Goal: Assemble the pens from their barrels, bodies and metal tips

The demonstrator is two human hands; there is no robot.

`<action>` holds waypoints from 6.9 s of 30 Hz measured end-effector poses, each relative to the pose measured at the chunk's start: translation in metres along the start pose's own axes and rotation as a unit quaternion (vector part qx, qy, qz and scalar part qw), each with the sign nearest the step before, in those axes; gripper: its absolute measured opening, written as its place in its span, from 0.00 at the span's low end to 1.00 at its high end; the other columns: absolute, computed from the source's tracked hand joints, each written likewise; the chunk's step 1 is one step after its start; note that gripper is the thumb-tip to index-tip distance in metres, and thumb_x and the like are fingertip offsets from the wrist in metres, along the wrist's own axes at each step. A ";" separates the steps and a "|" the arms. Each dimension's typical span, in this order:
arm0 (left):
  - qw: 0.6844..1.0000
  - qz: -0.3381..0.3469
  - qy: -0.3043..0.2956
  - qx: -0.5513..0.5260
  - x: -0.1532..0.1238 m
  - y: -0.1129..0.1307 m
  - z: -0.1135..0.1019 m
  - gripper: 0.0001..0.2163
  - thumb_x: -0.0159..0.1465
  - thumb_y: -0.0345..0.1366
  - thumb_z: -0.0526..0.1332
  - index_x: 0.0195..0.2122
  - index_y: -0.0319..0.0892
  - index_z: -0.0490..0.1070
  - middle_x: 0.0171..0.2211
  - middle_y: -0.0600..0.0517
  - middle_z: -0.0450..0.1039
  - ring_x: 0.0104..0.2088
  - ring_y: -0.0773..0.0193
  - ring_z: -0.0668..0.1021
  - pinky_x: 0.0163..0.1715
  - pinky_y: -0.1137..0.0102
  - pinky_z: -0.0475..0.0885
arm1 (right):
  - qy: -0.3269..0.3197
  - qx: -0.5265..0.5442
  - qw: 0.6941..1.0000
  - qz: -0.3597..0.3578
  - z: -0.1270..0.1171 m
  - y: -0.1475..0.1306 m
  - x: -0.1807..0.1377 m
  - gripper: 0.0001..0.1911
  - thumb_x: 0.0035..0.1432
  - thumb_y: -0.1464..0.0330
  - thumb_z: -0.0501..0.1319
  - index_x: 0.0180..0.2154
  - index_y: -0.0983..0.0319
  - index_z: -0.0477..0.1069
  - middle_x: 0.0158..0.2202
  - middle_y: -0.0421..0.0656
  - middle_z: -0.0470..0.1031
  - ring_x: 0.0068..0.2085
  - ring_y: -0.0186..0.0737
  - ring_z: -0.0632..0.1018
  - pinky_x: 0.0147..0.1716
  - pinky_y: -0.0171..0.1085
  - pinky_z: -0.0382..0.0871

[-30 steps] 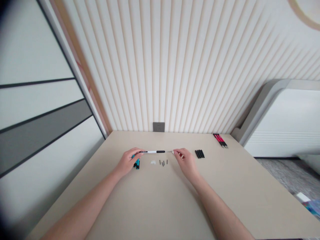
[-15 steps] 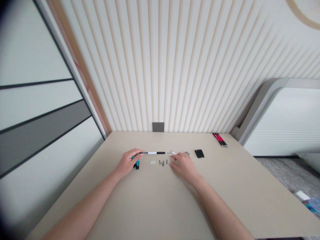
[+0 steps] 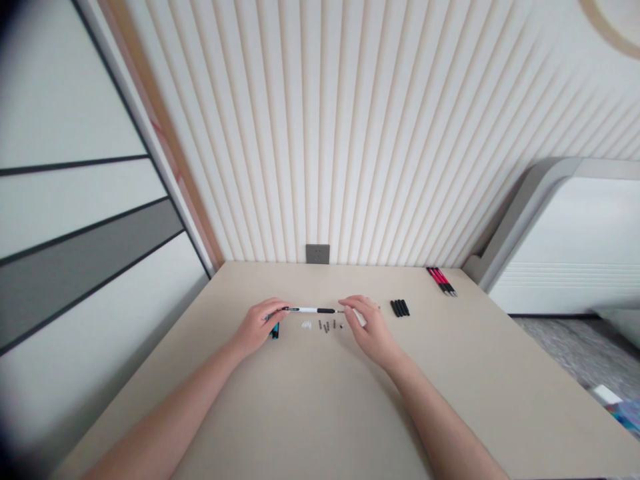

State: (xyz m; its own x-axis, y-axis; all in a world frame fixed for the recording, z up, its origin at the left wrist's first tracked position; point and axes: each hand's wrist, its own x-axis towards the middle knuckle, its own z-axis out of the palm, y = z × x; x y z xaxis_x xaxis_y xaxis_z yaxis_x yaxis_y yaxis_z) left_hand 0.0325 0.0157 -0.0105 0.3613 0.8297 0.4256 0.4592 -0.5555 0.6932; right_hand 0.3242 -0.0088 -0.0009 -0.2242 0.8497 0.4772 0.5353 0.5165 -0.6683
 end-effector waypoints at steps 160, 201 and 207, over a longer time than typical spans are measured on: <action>0.998 -0.051 0.016 -0.036 -0.008 0.016 0.008 0.12 0.68 0.41 0.55 0.41 0.42 0.75 0.31 0.52 0.77 0.30 0.65 0.75 0.31 0.74 0.68 | -0.003 0.048 0.996 0.070 0.024 0.002 -0.006 0.15 0.65 0.57 0.55 0.36 0.60 0.74 0.32 0.44 0.74 0.30 0.40 0.71 0.31 0.37 0.65; 0.998 -0.050 -0.046 -0.004 -0.005 0.009 0.009 0.11 0.65 0.39 0.58 0.42 0.42 0.77 0.37 0.50 0.80 0.34 0.63 0.77 0.35 0.73 0.68 | -0.006 -0.017 1.000 0.011 0.021 0.003 -0.008 0.13 0.67 0.63 0.53 0.36 0.59 0.73 0.30 0.42 0.72 0.30 0.38 0.70 0.31 0.36 0.63; 0.998 -0.050 -0.046 0.002 -0.004 0.008 0.009 0.10 0.67 0.38 0.56 0.43 0.43 0.76 0.37 0.51 0.79 0.35 0.63 0.77 0.35 0.73 0.68 | -0.023 -0.002 1.000 0.015 0.025 0.007 -0.007 0.14 0.66 0.61 0.55 0.46 0.60 0.74 0.33 0.44 0.75 0.30 0.38 0.72 0.31 0.36 0.67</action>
State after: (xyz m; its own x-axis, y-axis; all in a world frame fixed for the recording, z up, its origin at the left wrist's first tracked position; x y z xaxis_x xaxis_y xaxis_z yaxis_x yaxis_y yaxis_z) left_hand 0.0419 0.0079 -0.0117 0.3858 0.8729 0.2986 0.5008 -0.4700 0.7269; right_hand 0.3093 -0.0089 -0.0228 -0.2447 0.8685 0.4311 0.5449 0.4909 -0.6797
